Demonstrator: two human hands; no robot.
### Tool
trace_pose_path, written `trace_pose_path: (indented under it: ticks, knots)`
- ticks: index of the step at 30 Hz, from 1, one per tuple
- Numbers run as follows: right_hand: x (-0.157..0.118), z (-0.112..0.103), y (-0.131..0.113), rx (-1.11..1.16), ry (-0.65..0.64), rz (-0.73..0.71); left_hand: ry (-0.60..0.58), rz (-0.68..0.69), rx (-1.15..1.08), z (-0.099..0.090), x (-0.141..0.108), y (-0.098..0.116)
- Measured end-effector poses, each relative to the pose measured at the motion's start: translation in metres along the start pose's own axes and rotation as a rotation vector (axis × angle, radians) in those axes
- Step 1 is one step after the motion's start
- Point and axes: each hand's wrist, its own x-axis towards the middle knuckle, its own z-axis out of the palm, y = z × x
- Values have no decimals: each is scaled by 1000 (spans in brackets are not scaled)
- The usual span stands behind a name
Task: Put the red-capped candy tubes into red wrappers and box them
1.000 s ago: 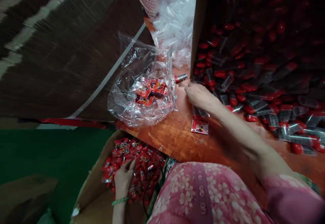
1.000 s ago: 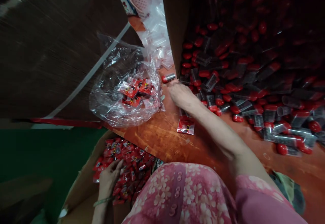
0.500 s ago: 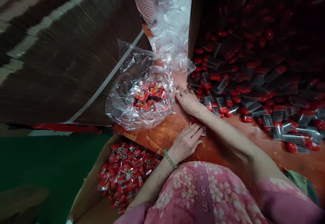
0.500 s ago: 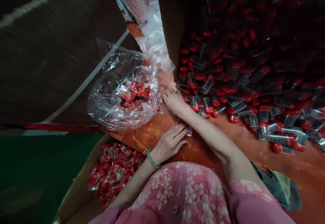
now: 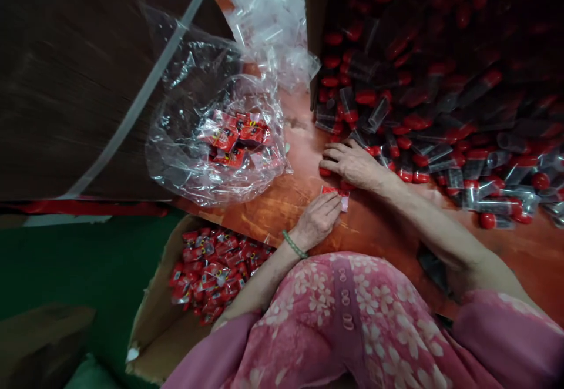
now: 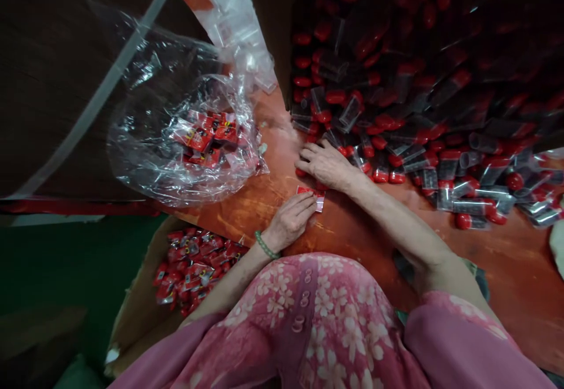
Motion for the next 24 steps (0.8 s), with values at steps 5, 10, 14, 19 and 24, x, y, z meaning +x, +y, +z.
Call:
trace_pose_path:
  ticks: [5,10,14,19,24]
  knots:
    - [-24,-3,3,189,118,74,-28,-77,8,-9,5,3]
    - [-58,-28,-15,594,420,368,-99,-129,-78,-18,16,-2]
    - [-89,-33,-37,801,527,540,-184,-175,-52,-21,21,0]
    - [-118,-15,-61,916,569,640,-259,-167,156,-18,21,9]
    - [-128,-4,-75,999,492,712,-118,-155,131,-9,19,3]
